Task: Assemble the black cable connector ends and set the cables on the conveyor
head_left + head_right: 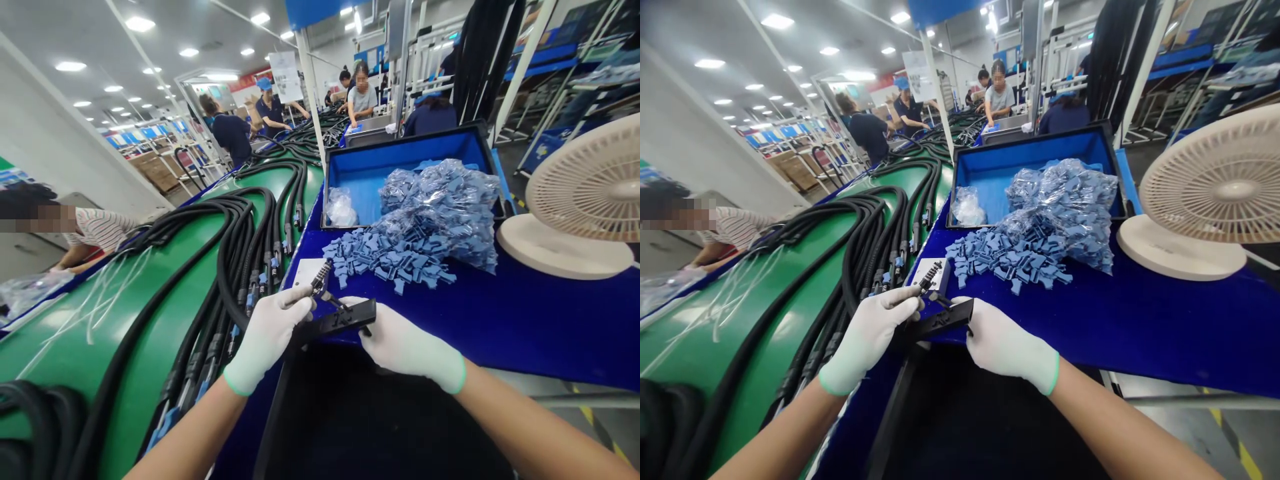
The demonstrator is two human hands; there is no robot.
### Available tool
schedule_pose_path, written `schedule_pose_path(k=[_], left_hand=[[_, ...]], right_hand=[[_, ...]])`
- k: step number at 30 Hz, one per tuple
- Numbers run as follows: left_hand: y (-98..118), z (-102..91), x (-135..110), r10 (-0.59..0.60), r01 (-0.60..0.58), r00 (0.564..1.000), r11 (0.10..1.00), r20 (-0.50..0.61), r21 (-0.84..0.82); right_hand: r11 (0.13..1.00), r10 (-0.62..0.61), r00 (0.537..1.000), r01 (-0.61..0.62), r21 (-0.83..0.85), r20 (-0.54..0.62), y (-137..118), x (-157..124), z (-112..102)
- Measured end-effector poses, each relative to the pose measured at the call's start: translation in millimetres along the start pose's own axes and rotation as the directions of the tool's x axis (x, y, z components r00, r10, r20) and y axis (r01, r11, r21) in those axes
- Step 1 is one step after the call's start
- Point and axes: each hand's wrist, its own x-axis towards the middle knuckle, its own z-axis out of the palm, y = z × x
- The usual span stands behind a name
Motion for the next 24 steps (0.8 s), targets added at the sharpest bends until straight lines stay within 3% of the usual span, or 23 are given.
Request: schedule_pose_path(k=[5, 12, 18, 24], left_hand=[[-1.0, 2.0, 1.4, 0.068, -0.069, 0.997, 0.997, 0.024, 0.023], [-10.3, 7.4, 2.1, 0.048, -0.048, 0.999, 0.999, 0.009, 0.011], [-6.3, 10.2, 5.1, 0.045, -0.045, 0.998, 0.999, 0.053, 0.0], [11.1, 14.6, 29.6, 0.222, -0.227, 0.969, 0.973, 0.11, 0.037]], right_hand=[[0.995, -0.089, 0.996, 0.088, -0.045, -0.023, 6.0, -0.2, 7.1], [0.983, -0.154, 0.987, 0.149, -0.111, -0.038, 8.2, -3.9, 5.2], [0.999, -0.022, 1.0, 0.021, -0.049, -0.015, 16.6, -5.9, 8.8], [0.993, 0.085, 0.994, -0.09, -0.082, -0.065, 19.9, -2.0, 13.8]])
